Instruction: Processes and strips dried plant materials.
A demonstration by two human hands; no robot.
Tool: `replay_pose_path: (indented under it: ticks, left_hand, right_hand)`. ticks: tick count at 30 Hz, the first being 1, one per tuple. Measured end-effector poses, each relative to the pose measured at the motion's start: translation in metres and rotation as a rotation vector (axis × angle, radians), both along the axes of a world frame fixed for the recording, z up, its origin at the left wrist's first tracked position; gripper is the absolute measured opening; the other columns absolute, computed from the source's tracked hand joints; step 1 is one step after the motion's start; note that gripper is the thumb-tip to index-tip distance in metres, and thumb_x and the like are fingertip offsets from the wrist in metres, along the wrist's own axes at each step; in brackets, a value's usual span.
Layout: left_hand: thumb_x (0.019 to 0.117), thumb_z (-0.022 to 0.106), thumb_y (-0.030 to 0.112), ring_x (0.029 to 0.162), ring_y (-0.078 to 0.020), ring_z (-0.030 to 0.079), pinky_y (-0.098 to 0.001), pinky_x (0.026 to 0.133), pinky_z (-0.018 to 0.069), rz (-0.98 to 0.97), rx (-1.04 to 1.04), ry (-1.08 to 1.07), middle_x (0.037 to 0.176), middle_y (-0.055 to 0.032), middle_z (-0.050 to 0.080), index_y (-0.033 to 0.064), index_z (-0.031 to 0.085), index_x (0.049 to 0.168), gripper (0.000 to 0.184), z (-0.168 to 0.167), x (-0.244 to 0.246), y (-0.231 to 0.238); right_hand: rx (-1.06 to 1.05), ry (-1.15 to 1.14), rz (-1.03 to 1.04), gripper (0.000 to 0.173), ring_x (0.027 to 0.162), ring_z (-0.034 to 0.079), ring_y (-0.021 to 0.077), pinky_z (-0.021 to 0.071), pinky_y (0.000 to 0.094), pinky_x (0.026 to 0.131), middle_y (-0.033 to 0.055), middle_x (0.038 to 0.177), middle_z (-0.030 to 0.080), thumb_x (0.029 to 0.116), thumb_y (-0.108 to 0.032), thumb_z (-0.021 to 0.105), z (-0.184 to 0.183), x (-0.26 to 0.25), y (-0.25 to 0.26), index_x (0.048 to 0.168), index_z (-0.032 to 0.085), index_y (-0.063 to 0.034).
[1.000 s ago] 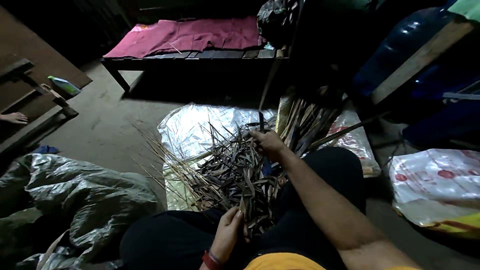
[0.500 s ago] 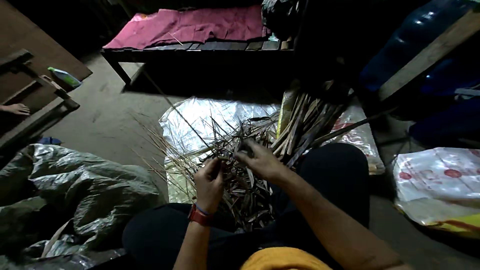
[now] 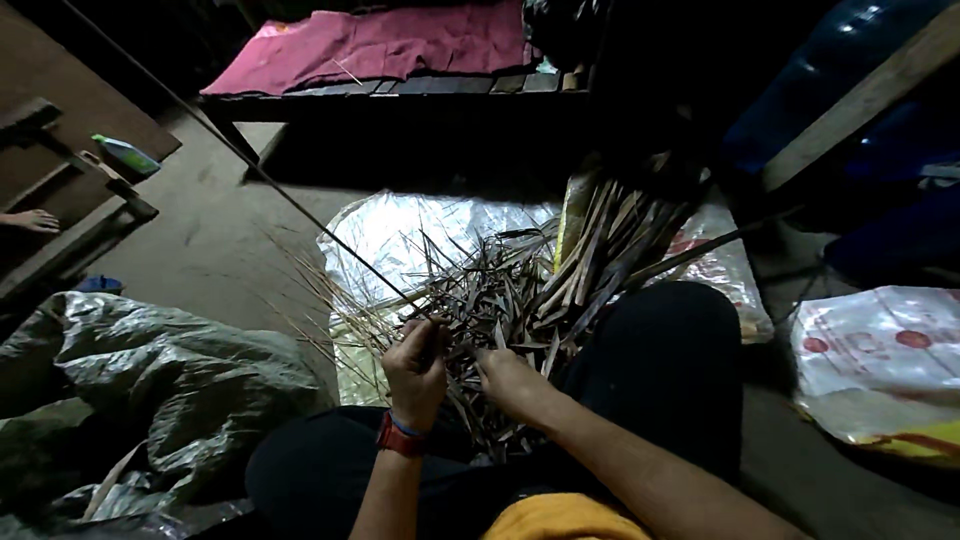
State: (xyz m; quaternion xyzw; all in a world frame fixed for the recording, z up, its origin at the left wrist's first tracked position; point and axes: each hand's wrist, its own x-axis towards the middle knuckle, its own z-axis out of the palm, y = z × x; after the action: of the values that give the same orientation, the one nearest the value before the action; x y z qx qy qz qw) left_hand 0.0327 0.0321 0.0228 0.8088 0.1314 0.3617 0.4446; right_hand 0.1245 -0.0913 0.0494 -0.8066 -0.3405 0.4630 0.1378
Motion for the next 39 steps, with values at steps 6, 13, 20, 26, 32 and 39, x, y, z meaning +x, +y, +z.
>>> replay_pose_path:
  ticks: [6, 13, 20, 26, 32, 39]
  left_hand:
    - [0.0992, 0.055, 0.001, 0.077, -0.0015, 0.069, -0.0204, 0.07, 0.0599, -0.038, -0.129, -0.001, 0.092, -0.0013, 0.073, -0.0079, 0.069, 0.103, 0.017, 0.005, -0.011, 0.009]
    - [0.1087, 0.04, 0.008, 0.075, -0.0057, 0.072, -0.0237, 0.071, 0.0621, 0.067, -0.424, -0.13, 0.086, 0.0066, 0.075, 0.0082, 0.067, 0.1, 0.028, 0.018, -0.004, 0.004]
    - [0.1078, 0.04, 0.006, 0.077, -0.0037, 0.072, -0.0247, 0.074, 0.0626, 0.082, -0.297, -0.096, 0.087, 0.0084, 0.074, 0.0037, 0.064, 0.103, 0.025, 0.005, -0.007, 0.006]
    - [0.1076, 0.043, 0.008, 0.077, -0.0018, 0.07, -0.0235, 0.073, 0.062, 0.012, -0.187, -0.089, 0.087, 0.0084, 0.073, 0.0025, 0.066, 0.101, 0.025, 0.002, -0.004, 0.0]
    - [0.1075, 0.043, 0.007, 0.075, -0.0017, 0.07, -0.023, 0.071, 0.062, 0.041, -0.202, -0.084, 0.087, 0.0087, 0.073, 0.0026, 0.066, 0.099, 0.025, -0.001, -0.009, -0.001]
    - [0.1089, 0.046, 0.012, 0.079, -0.0003, 0.069, -0.0224, 0.073, 0.0613, 0.001, -0.065, -0.085, 0.09, 0.0053, 0.073, -0.0015, 0.068, 0.102, 0.027, -0.017, -0.001, -0.019]
  right_hand:
    - [-0.104, 0.04, -0.127, 0.042, 0.136, 0.054, 0.0414, 0.0423, 0.0561, 0.112, 0.0294, 0.144, 0.054, 0.1113, -0.019, 0.039, -0.045, 0.019, -0.001, 0.14, 0.054, 0.0078]
    - [0.17, 0.645, -0.955, 0.03, 0.052, 0.056, 0.0103, 0.0487, 0.025, 0.051, 0.0039, 0.07, 0.059, 0.1144, -0.02, 0.034, -0.071, 0.042, -0.003, 0.121, 0.055, 0.0009]
    - [0.223, 0.214, -0.453, 0.038, 0.078, 0.065, 0.0204, 0.0557, 0.0355, 0.076, 0.0155, 0.097, 0.065, 0.1141, -0.02, 0.035, -0.032, 0.03, -0.004, 0.132, 0.058, 0.0053]
    - [0.148, -0.049, -0.032, 0.038, 0.125, 0.062, 0.0412, 0.0486, 0.055, 0.104, 0.0269, 0.13, 0.063, 0.1118, -0.018, 0.038, 0.01, 0.003, 0.01, 0.14, 0.054, 0.0034]
    - [-0.143, 0.002, -0.086, 0.035, 0.13, 0.058, 0.0423, 0.0481, 0.0584, 0.105, 0.0275, 0.138, 0.059, 0.107, -0.012, 0.046, -0.061, 0.023, 0.013, 0.136, 0.056, 0.0045]
    - [-0.197, 0.008, -0.199, 0.038, 0.135, 0.055, 0.0394, 0.0459, 0.0567, 0.108, 0.0235, 0.147, 0.054, 0.1072, -0.008, 0.044, -0.078, 0.034, 0.02, 0.142, 0.053, 0.0032]
